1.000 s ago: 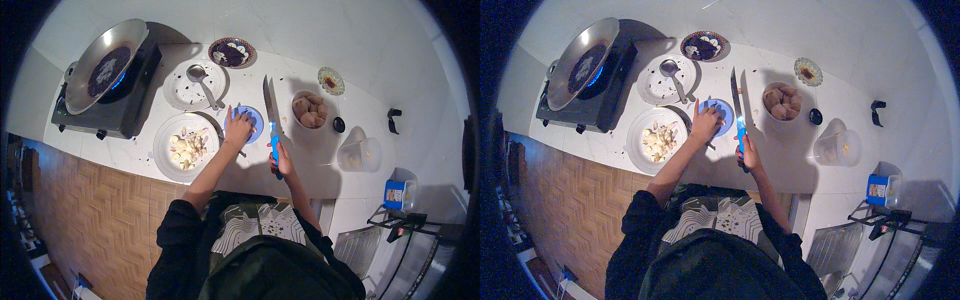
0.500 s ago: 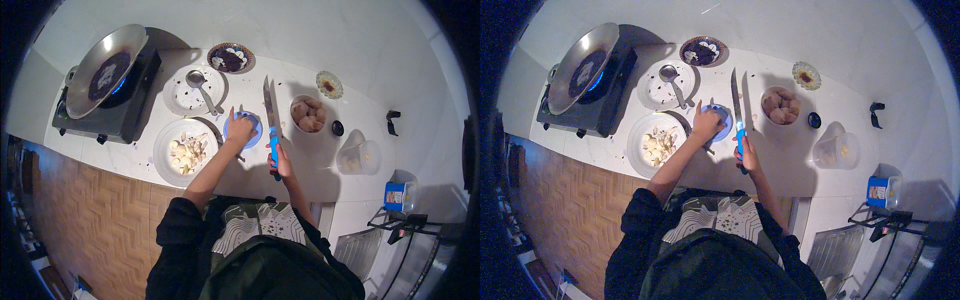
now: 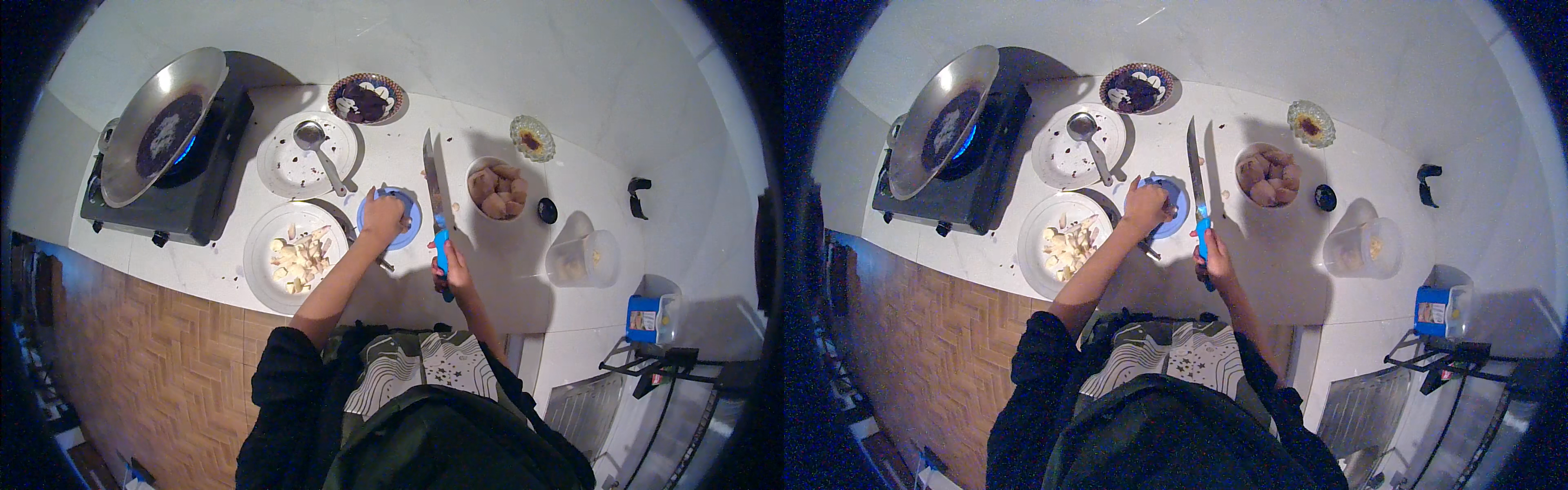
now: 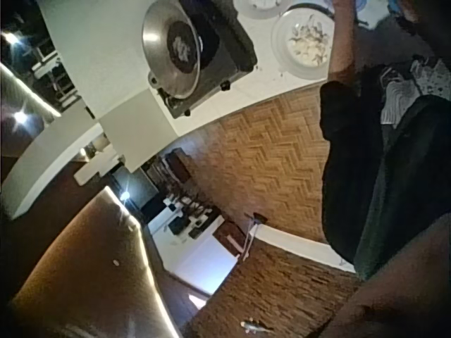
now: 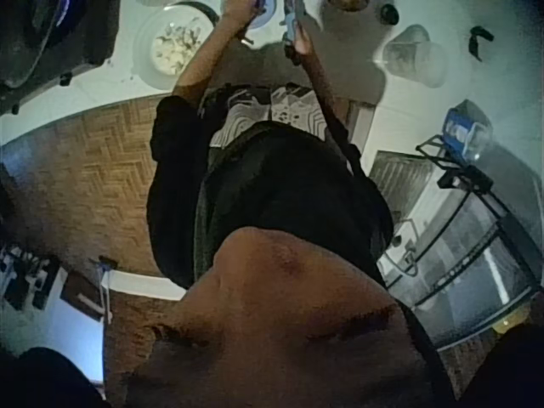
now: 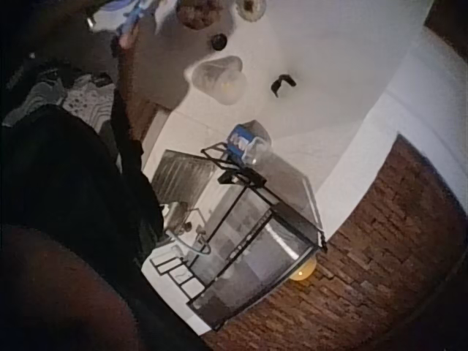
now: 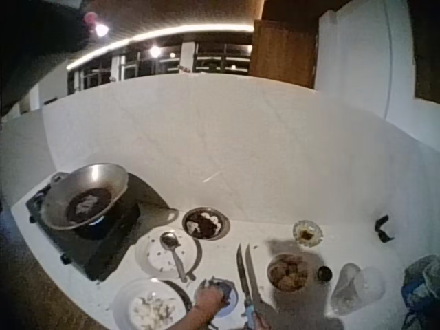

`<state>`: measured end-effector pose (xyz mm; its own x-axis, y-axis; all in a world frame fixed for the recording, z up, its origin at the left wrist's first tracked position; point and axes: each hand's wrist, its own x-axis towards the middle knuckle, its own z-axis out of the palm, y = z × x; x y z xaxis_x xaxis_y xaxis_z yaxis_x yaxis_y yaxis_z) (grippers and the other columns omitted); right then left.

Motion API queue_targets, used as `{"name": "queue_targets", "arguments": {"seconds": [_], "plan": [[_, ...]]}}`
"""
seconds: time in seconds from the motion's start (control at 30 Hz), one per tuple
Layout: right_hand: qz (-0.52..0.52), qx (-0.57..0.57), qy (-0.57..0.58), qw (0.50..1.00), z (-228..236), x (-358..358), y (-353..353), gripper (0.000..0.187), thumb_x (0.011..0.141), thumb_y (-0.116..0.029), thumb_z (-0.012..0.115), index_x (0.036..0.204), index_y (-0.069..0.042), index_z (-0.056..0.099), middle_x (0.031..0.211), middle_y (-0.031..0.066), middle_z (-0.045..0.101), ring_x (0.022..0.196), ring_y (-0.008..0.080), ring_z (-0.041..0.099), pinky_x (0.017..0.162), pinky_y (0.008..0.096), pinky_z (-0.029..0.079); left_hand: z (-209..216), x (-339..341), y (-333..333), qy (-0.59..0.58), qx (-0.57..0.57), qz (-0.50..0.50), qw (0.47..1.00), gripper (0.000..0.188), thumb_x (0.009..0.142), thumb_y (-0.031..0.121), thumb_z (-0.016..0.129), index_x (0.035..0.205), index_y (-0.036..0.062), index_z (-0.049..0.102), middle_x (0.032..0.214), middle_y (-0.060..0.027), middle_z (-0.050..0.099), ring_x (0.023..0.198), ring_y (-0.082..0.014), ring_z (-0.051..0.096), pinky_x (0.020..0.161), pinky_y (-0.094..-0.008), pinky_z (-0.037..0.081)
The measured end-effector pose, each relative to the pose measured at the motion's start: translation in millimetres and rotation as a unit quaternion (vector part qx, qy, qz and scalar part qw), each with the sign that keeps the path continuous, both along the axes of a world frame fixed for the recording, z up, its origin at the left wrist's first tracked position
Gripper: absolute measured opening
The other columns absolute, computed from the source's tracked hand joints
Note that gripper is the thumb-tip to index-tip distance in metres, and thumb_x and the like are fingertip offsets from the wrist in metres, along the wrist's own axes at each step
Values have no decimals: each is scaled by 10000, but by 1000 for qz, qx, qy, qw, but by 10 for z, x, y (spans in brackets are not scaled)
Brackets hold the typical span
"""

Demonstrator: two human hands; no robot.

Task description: The person stirs a dark liquid in a wok on a gas stove, then cuts pieces of a light-colored food item on a blue cutting board and places them into a white bowl. The person continues cutting and transferring the pieces while the wok remains on the stove.

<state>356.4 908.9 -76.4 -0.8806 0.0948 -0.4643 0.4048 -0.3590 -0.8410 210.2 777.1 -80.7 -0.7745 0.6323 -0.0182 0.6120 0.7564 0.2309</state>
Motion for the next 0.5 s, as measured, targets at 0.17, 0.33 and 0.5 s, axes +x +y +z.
{"name": "queue_targets", "arguments": {"seconds": [0.17,0.33,0.5], "plan": [[5,-9,-8,1000,-26,5,28,363,930,-430,315,1031,-119,473,522,-9,369,348,70,290,324,243,250,212,-1,-108,-100,162,30,981,226,642,264,716,745,91,615,710,-76,635,754,-211,621,945,-479,310],[21,5,-14,1000,81,103,2,341,928,-417,325,1018,-129,485,542,-4,390,367,72,322,339,243,276,504,204,-632,-194,421,139,875,170,689,157,724,804,51,656,726,-35,646,661,-106,591,670,-244,444],[42,34,-68,996,95,165,-116,340,930,-406,322,1027,-122,481,552,-3,379,365,73,314,339,234,277,157,611,-1547,-147,472,314,811,212,735,175,692,864,8,667,782,-73,638,722,-124,563,682,-257,441]]}}
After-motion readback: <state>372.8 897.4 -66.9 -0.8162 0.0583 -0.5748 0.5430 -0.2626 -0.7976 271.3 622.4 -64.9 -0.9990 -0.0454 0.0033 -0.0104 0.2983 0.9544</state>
